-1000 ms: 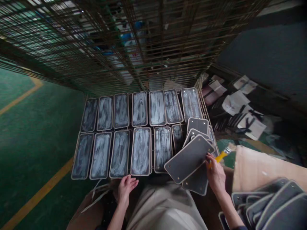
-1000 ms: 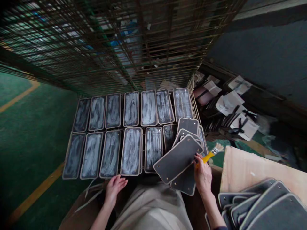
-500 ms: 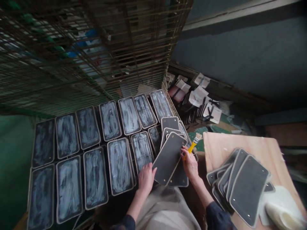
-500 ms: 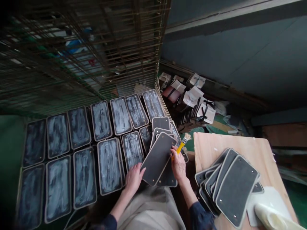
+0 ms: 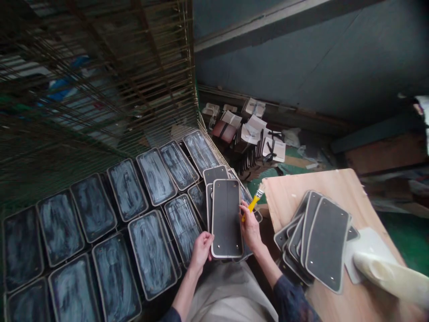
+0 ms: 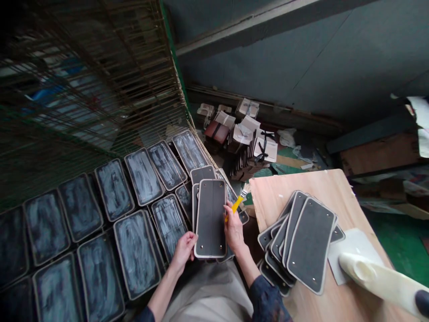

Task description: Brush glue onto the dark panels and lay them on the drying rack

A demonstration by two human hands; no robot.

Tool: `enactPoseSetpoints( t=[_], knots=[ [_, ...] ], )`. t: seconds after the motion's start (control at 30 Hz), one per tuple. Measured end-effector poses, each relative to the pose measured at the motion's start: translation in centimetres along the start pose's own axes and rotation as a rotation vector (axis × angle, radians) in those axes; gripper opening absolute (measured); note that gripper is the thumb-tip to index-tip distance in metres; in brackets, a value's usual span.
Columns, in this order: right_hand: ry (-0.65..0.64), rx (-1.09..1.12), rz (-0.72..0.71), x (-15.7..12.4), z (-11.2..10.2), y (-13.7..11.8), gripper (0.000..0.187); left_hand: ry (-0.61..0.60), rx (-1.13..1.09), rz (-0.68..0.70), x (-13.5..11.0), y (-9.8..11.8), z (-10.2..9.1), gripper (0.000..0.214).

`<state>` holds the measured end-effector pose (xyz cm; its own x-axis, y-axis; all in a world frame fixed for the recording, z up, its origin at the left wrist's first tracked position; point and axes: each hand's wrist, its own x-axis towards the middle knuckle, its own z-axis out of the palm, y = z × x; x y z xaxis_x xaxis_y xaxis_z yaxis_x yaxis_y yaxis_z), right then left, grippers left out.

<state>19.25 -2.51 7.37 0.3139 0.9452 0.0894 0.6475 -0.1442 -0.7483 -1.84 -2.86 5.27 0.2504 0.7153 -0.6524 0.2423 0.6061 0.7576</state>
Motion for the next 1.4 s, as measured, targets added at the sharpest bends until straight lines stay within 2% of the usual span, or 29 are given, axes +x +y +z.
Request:
enactPoseSetpoints(
  t=[0.1,0.2,0.27,0.4,0.57,0.73,0.83,0.9,1.0,1.07,1.13,1.27,1.33,1.4],
  knots=[
    [0.023,0.018,0.05,-1.7,-0.3,0.5,0.034,0.071,0.216,0.04,-0.1,0.6,-0.2,0.037],
    [0.054,0.024,0.093,-4.0,-0.5,1.0,0.034,0.312,0.572,0.179,-0.3,1.2,-0.5,0.035],
    [0.078,0.026,0.129,-5.3,-0.2,1.2,0.034,0.395,0.704,0.244,-0.1,1.5,0.0,0.042],
    [0.115,0.059,0.184,-6.5,1.2,0.8,0.033,0.285,0.813,0.194,0.4,2.3,2.8,0.055],
    [0.18,0.095,0.209,-5.3,2.7,-0.1,0.031,0.227,0.924,0.198,0.8,4.9,5.4,0.06],
    [0.214,0.109,0.217,-3.4,3.3,-0.1,0.034,0.303,0.961,0.255,2.3,6.8,5.8,0.057],
    [0.234,0.111,0.198,-2.9,3.1,-0.2,0.037,0.305,0.921,0.333,3.1,6.6,5.3,0.056],
    [0.222,0.119,0.174,-3.3,2.0,-0.5,0.039,0.272,0.851,0.38,3.1,6.0,4.7,0.056],
    [0.18,0.117,0.144,-5.1,-2.2,-0.8,0.041,0.23,0.677,0.377,2.7,4.3,3.4,0.05],
    [0.179,0.069,0.15,-6.8,-6.6,-0.9,0.04,0.184,0.557,0.314,2.7,2.9,2.4,0.055],
    [0.238,0.0,0.206,-8.9,-12.0,-0.9,0.037,0.112,0.499,0.276,2.9,1.8,1.7,0.063],
    [0.558,-0.06,0.465,-13.9,-22.9,1.2,0.037,0.07,0.532,0.234,2.7,0.6,0.6,0.071],
    [0.731,-0.082,0.572,-16.5,-27.1,3.8,0.041,0.087,0.552,0.232,2.3,0.6,0.3,0.07],
    [0.882,-0.098,0.69,-18.8,-30.1,7.0,0.05,0.103,0.566,0.231,1.9,0.7,0.2,0.067]
  ],
)
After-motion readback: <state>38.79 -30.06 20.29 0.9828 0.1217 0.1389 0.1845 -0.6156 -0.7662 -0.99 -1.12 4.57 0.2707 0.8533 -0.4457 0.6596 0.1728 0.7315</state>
